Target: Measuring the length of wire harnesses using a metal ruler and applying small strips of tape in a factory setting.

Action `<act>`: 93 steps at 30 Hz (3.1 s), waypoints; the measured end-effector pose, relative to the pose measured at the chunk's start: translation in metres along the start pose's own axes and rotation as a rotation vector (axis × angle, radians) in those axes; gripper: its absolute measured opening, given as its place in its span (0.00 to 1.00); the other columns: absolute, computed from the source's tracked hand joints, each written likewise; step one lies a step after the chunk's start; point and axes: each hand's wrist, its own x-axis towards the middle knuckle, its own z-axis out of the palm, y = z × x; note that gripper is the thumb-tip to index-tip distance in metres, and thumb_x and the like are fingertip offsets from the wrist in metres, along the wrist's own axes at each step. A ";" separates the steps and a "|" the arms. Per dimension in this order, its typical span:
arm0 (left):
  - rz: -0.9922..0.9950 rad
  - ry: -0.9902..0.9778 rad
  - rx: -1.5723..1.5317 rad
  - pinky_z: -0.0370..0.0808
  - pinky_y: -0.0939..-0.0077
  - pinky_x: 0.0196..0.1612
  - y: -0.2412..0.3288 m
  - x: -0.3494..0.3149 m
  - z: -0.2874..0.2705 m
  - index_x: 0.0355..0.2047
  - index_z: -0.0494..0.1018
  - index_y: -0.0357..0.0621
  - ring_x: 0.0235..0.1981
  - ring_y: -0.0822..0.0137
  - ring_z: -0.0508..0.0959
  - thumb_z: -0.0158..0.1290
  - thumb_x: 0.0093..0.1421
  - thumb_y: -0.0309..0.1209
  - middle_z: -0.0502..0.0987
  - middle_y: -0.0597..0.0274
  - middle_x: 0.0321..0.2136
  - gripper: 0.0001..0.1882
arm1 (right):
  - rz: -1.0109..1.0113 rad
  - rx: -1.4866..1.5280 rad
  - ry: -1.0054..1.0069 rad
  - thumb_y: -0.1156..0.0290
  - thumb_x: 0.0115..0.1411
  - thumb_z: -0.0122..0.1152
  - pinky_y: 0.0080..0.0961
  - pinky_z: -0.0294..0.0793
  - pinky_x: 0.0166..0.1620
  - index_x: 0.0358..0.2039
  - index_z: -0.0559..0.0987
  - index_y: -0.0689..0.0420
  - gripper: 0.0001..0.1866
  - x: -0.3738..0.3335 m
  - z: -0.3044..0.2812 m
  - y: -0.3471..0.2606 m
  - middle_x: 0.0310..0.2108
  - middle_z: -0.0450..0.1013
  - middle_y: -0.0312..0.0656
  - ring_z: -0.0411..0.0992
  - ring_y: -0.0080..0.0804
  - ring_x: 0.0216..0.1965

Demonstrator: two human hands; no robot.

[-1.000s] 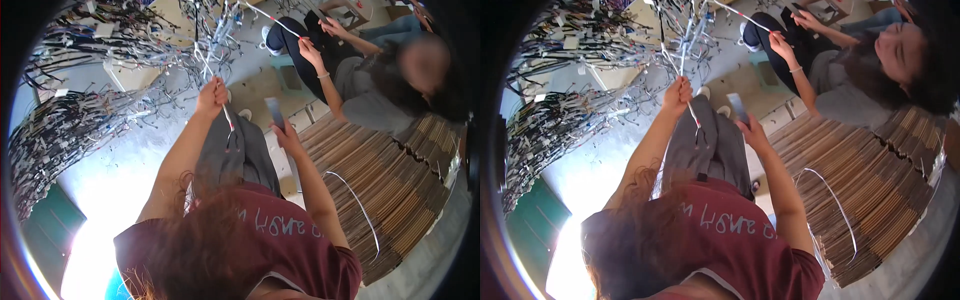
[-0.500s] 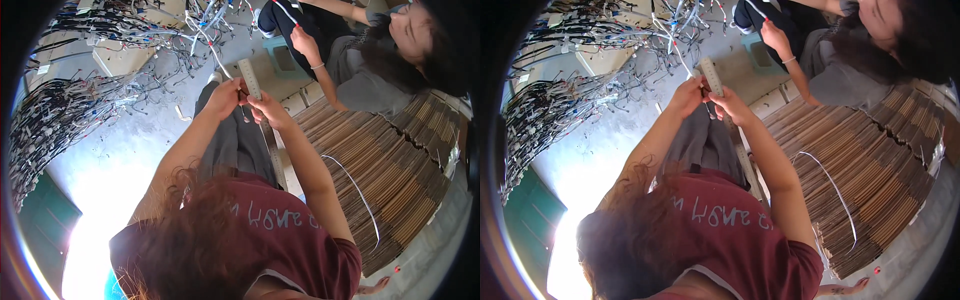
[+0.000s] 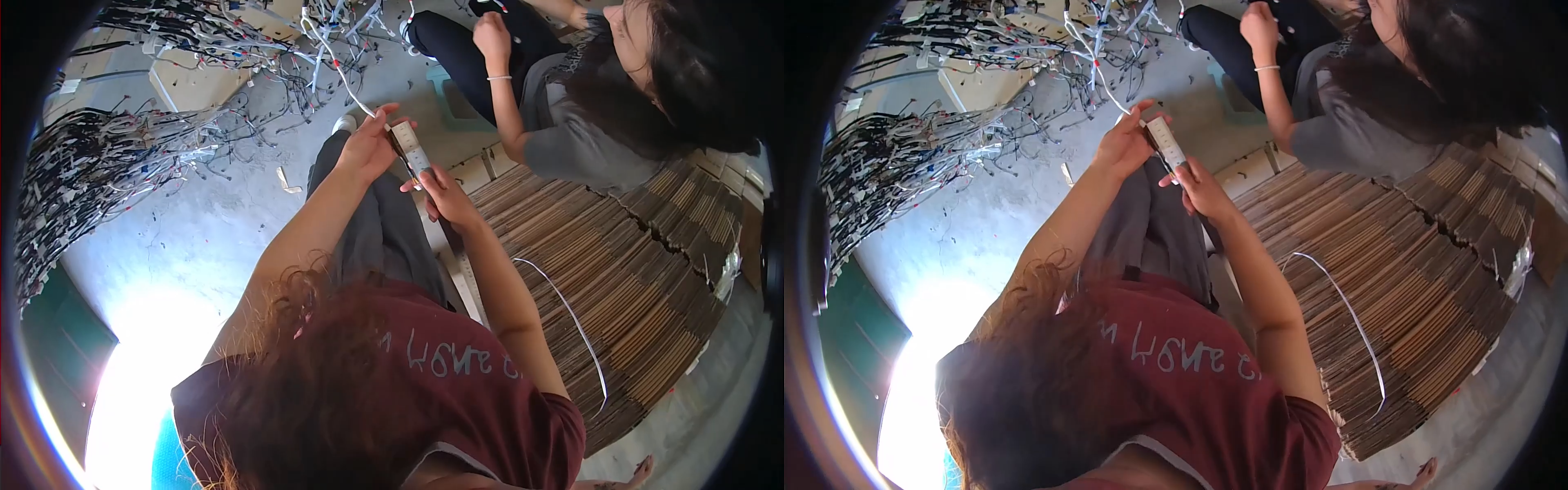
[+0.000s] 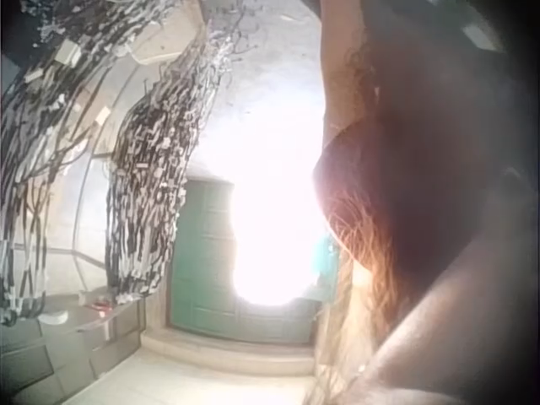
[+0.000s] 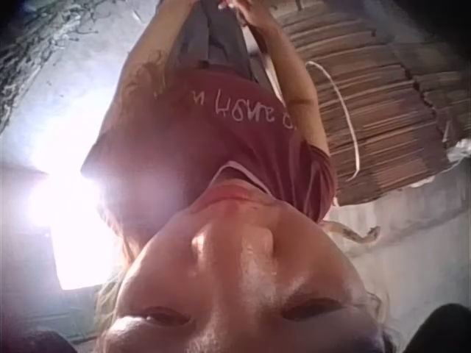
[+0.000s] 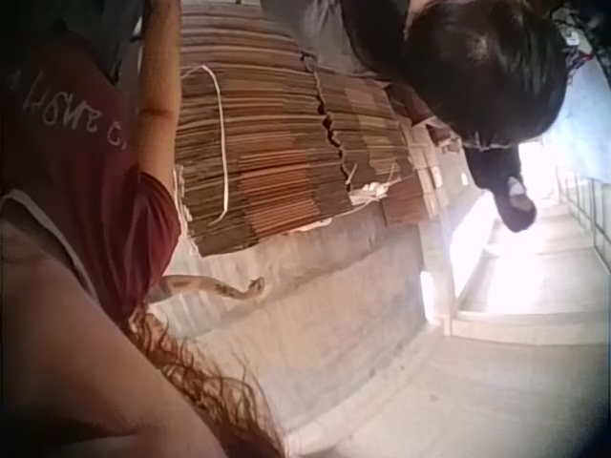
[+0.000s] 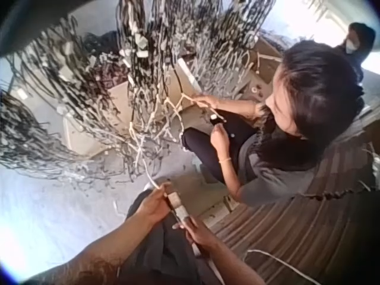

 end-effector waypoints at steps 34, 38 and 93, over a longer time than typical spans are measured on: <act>0.025 0.083 0.133 0.66 0.55 0.45 -0.001 0.023 0.021 0.40 0.54 0.40 0.40 0.50 0.67 0.36 0.49 0.12 0.64 0.44 0.36 0.17 | 0.132 0.134 -0.134 0.75 0.51 0.49 0.15 0.60 0.19 0.37 0.63 0.60 0.12 0.010 -0.013 -0.013 0.30 0.68 0.44 0.61 0.20 0.14; -0.048 -0.016 0.101 0.66 0.57 0.45 0.008 0.020 0.019 0.39 0.55 0.37 0.42 0.48 0.67 0.36 0.52 0.16 0.64 0.41 0.38 0.13 | 0.123 0.110 -0.170 0.71 0.54 0.47 0.16 0.62 0.18 0.37 0.63 0.59 0.11 0.010 -0.015 -0.018 0.30 0.68 0.43 0.62 0.22 0.14; 0.125 0.314 0.109 0.45 0.78 0.16 0.061 0.130 -0.014 0.12 0.52 0.50 0.10 0.74 0.45 0.32 0.58 0.50 0.44 0.72 0.08 0.23 | 0.032 -0.550 0.497 0.61 0.55 0.44 0.39 0.66 0.30 0.32 0.64 0.61 0.14 0.029 -0.010 0.096 0.22 0.68 0.54 0.68 0.52 0.27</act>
